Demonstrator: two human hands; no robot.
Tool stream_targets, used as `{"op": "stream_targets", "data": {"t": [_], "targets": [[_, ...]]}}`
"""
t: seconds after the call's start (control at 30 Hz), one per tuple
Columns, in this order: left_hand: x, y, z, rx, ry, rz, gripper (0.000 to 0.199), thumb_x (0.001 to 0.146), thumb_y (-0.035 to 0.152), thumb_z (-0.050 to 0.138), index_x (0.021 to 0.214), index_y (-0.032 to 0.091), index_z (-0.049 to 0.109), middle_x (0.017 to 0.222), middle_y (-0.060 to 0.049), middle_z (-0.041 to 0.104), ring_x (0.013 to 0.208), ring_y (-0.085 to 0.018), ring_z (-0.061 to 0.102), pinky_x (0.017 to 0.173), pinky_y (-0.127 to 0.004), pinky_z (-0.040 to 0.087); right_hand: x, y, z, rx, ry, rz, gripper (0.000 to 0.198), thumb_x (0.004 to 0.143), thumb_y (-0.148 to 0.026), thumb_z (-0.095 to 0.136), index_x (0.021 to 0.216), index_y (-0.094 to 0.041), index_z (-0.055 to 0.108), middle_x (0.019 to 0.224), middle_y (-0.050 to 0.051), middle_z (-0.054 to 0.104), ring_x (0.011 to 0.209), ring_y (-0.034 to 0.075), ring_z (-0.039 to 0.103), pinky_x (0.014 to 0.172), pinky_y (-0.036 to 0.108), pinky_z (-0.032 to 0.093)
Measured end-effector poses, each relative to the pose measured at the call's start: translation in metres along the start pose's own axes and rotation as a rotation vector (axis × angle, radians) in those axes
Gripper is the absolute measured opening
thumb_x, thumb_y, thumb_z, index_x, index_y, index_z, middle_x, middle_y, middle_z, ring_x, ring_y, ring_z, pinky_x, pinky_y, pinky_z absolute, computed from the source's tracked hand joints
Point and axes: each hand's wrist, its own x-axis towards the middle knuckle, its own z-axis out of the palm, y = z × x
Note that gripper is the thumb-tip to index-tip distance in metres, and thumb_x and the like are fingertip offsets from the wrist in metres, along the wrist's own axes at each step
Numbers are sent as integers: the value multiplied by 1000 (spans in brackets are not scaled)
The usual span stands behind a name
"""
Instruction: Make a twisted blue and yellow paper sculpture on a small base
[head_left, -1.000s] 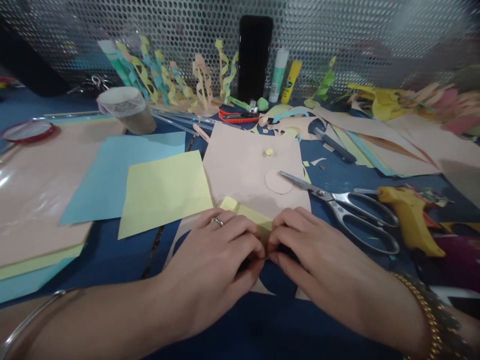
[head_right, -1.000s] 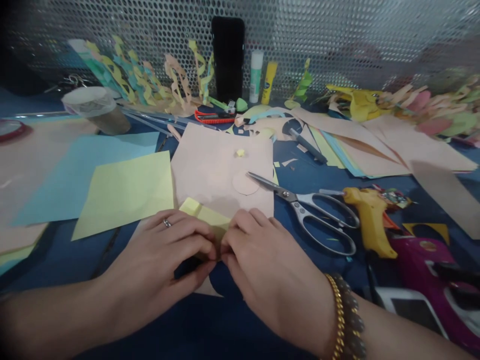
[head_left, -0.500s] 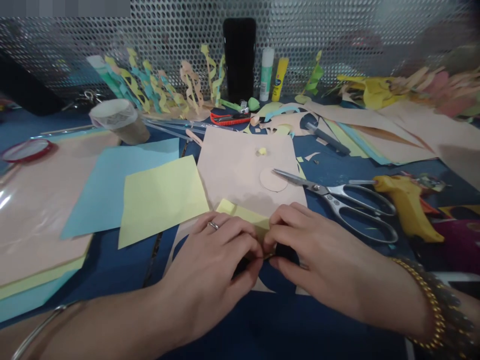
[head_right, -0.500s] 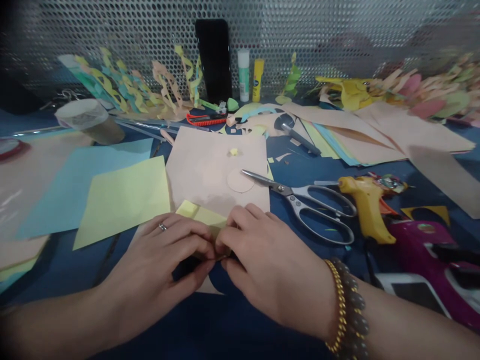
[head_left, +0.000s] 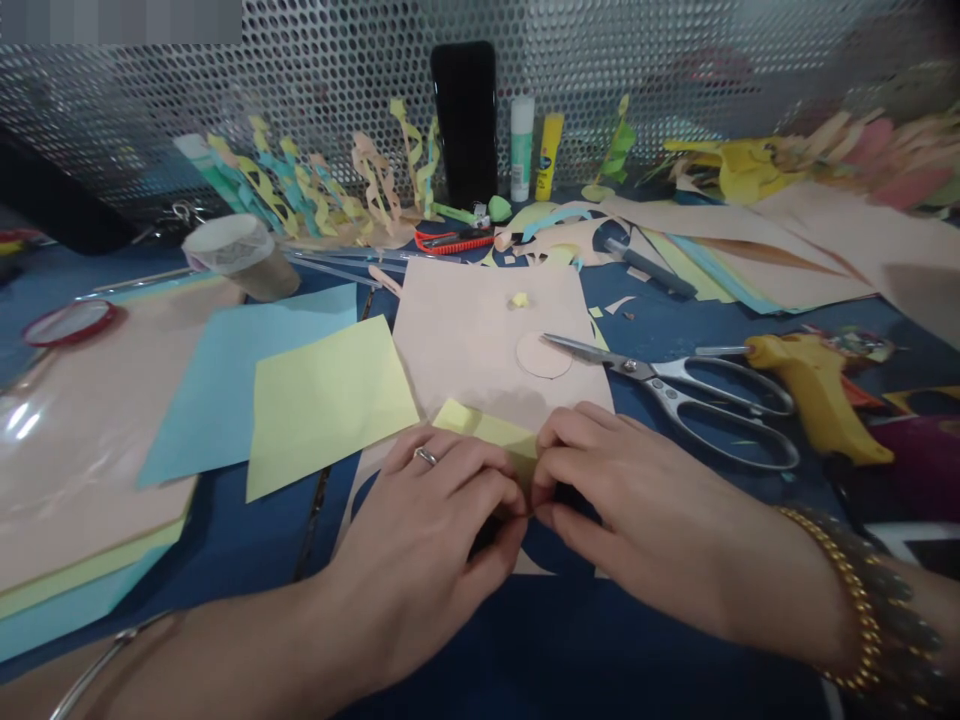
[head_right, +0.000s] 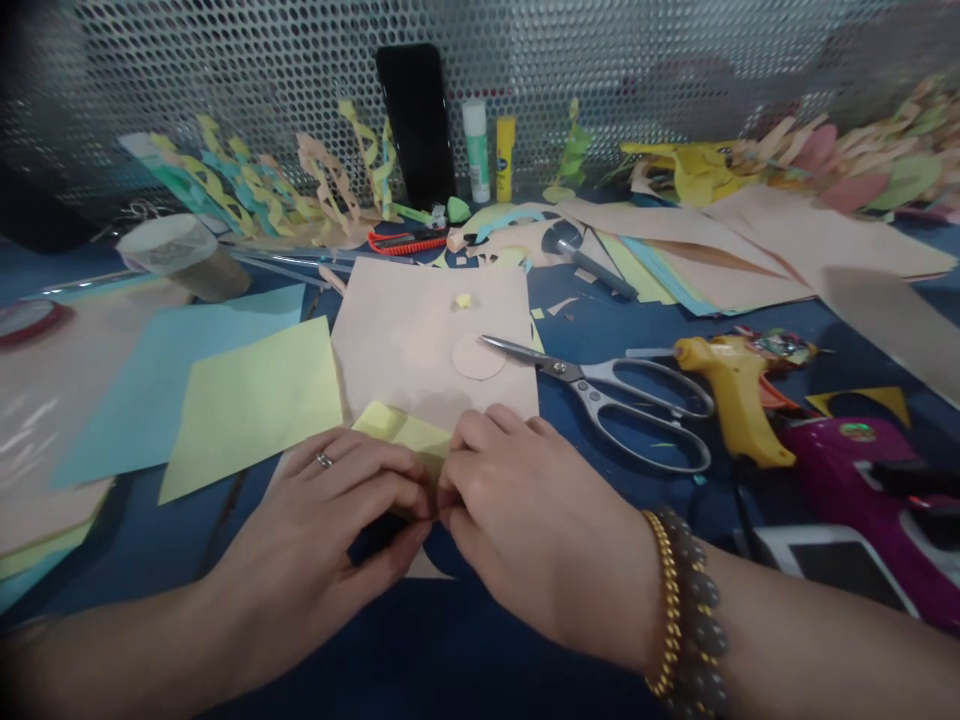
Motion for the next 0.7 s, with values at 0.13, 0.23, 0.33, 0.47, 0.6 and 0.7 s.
{"op": "stream_targets", "data": {"t": [0.13, 0.23, 0.33, 0.47, 0.6, 0.7], "targets": [[-1, 1, 0, 11, -3, 1, 6, 84, 19, 53, 81, 23, 57, 89, 3, 62, 86, -16, 54, 85, -38, 30, 1, 0, 1, -6, -4, 6, 9, 83, -16, 51, 77, -18, 57, 87, 3, 53, 85, 20, 47, 75, 38, 42], [-2, 1, 0, 15, 2, 5, 4, 84, 21, 54, 83, 23, 56, 90, 4, 62, 87, -17, 54, 85, -38, 30, 1, -1, 1, -16, -13, 6, 8, 81, -13, 51, 76, -18, 56, 87, 3, 52, 83, 20, 47, 75, 38, 42], [-1, 1, 0, 17, 2, -1, 4, 85, 22, 53, 84, 23, 57, 90, 4, 62, 88, -17, 54, 86, -38, 30, 1, -2, 2, -11, -4, 18, 9, 79, -12, 51, 74, -18, 56, 86, 3, 52, 83, 20, 47, 76, 38, 42], [0, 2, 1, 18, 0, -16, 7, 85, 21, 52, 81, 23, 58, 91, 3, 62, 88, -17, 55, 88, -39, 30, 1, -1, 1, 25, 20, 13, 7, 79, -12, 53, 76, -18, 56, 87, 3, 53, 85, 21, 47, 77, 38, 41], [2, 4, 0, 4, -1, -42, 8, 84, 20, 53, 81, 23, 59, 91, 3, 60, 86, -16, 55, 88, -40, 32, 0, 3, -3, 72, 0, -49, 9, 81, -13, 55, 79, -21, 59, 88, 1, 53, 84, 19, 48, 76, 36, 42], [2, 4, 0, -8, 6, -53, 8, 83, 19, 53, 79, 23, 60, 89, 2, 60, 85, -16, 55, 87, -40, 33, -2, 5, -4, 1, 0, -92, 9, 83, -14, 55, 79, -20, 60, 90, 3, 53, 84, 19, 49, 74, 35, 44]]}}
